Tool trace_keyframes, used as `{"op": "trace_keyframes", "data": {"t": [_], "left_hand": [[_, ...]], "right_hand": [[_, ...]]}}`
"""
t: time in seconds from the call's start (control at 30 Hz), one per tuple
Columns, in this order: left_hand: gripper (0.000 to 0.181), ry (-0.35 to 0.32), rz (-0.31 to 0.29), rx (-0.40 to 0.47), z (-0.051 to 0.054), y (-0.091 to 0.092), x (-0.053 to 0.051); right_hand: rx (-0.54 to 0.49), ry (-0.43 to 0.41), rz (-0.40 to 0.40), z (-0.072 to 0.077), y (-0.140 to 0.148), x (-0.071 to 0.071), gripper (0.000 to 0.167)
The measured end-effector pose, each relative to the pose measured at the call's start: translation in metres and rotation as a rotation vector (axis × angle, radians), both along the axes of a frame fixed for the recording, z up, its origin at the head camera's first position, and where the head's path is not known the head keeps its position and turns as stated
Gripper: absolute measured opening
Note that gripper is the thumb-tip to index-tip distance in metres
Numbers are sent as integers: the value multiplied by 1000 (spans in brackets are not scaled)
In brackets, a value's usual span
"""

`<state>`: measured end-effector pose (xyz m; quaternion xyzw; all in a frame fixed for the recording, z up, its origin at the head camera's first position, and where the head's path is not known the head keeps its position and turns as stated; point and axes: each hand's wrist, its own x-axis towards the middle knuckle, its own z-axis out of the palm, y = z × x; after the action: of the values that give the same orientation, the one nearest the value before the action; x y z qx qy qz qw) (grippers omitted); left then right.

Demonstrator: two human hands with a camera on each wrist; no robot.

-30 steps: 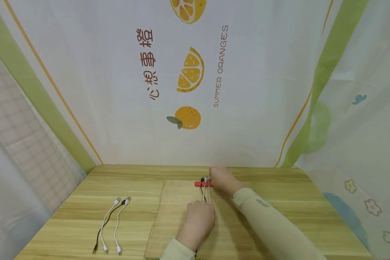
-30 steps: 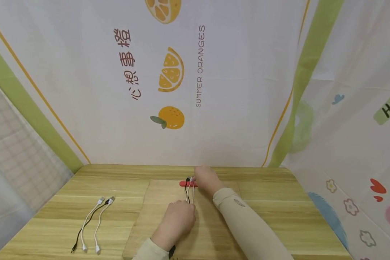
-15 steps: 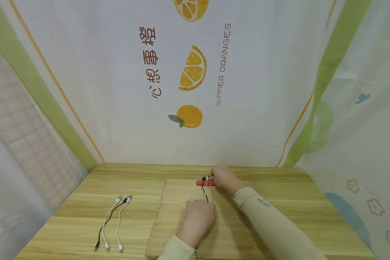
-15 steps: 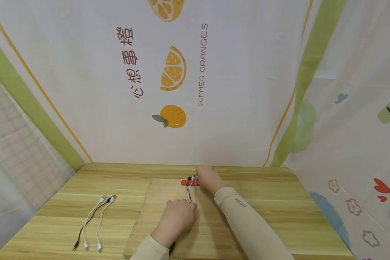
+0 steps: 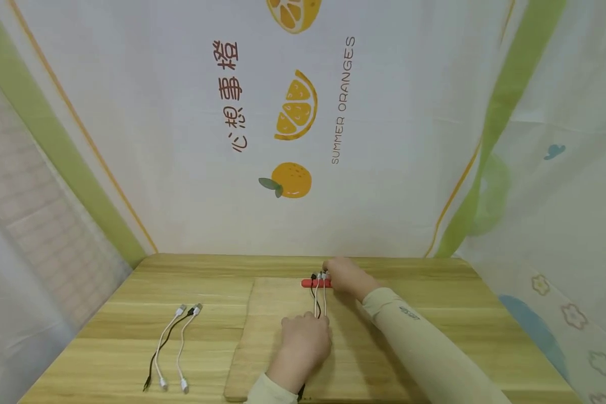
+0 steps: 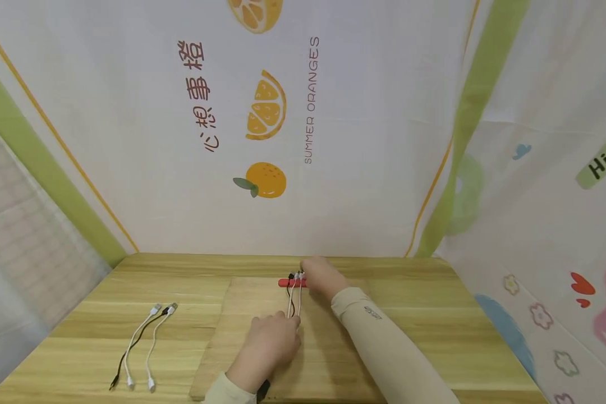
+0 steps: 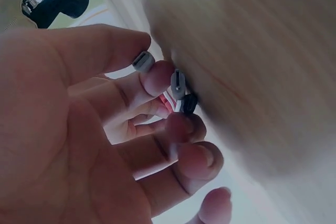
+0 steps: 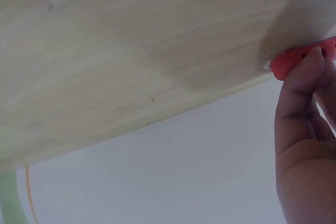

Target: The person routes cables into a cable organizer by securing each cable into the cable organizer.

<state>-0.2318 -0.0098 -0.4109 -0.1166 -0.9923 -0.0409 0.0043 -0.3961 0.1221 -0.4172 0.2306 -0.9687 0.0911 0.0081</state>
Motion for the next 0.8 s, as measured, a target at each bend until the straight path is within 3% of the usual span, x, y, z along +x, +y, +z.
{"op": "trace_keyframes", "data": {"t": [0.1,0.27,0.4,0.63,0.8], "left_hand": [[32,-17,-8,-9,-1,-1,2],[55,-98,-3,-18,-1,-1,3],[63,-123,15,-14,-1,1,3],[59,-93,8,-19,-3,3,5],[55,-120,-3,19,-3,-1,2]], "right_hand": [[6,-18,-3,3,0,3,8],[-1,-39,15,4,2,5,7],[-20,-34,33,2,4,4,8],[1,-11,38,3,4,6,20],[28,-14,41,5,2,7,21]]}}
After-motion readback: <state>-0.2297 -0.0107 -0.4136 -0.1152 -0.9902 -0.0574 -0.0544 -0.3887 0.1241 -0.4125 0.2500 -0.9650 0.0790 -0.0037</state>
